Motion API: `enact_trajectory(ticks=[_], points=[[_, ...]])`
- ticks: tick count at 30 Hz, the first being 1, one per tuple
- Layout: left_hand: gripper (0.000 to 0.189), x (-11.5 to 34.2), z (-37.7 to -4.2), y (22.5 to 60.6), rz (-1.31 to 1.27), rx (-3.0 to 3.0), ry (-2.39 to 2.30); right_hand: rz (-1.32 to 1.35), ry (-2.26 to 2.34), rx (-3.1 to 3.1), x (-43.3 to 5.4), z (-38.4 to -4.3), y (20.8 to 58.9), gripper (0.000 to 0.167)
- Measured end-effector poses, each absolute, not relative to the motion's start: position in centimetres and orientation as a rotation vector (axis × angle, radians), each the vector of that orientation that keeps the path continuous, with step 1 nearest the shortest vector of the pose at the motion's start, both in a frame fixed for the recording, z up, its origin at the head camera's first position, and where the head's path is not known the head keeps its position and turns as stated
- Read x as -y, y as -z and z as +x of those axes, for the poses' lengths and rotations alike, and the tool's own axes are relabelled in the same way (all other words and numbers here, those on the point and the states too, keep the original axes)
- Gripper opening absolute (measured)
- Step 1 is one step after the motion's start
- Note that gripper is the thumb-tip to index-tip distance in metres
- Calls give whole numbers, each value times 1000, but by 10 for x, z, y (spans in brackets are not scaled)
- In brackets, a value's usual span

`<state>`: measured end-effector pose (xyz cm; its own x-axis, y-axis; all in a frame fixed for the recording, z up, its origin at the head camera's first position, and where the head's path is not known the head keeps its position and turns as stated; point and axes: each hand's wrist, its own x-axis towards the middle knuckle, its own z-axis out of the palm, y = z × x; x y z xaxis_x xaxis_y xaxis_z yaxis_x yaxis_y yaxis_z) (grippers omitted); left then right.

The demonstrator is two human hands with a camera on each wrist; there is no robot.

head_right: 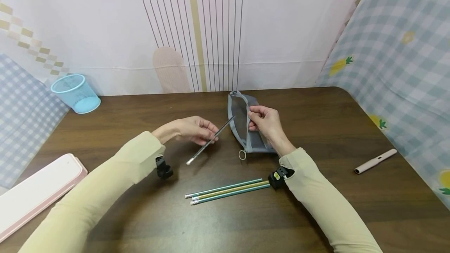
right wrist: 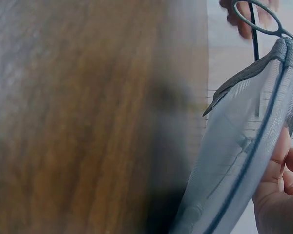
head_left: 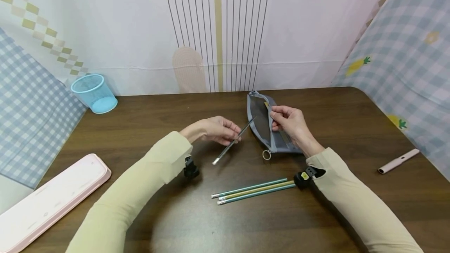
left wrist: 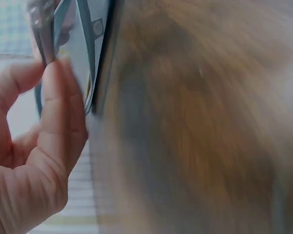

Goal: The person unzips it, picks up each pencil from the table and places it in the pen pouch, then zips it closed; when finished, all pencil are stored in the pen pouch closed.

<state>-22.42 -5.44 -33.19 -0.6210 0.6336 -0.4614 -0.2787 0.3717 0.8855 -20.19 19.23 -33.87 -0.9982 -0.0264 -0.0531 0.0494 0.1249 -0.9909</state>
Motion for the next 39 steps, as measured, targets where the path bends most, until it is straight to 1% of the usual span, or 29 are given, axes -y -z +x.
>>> enact_trajectory(ticks=[8, 18, 25, 30, 35, 39], points=[[34, 13, -237, 341, -25, -1672, -1762, 9, 2028, -2323, -189, -202, 339, 35], [41, -19, -241, 345, -164, -1697, -1910, 21, 1991, -2341, -189, -200, 338, 37], [41, -36, -239, 347, -204, -1693, -1991, 3, 1993, -2336, -189, -200, 338, 36], [46, -41, -235, 345, -193, -1697, -2017, 1, 2009, -2319, -189, -200, 338, 36], [48, -38, -228, 344, -101, -1689, -1984, 3, 2023, -2308, -189, -200, 338, 36], [43, -27, -218, 341, 8, -1715, -1906, 11, 2012, -2324, -189, -201, 338, 36]])
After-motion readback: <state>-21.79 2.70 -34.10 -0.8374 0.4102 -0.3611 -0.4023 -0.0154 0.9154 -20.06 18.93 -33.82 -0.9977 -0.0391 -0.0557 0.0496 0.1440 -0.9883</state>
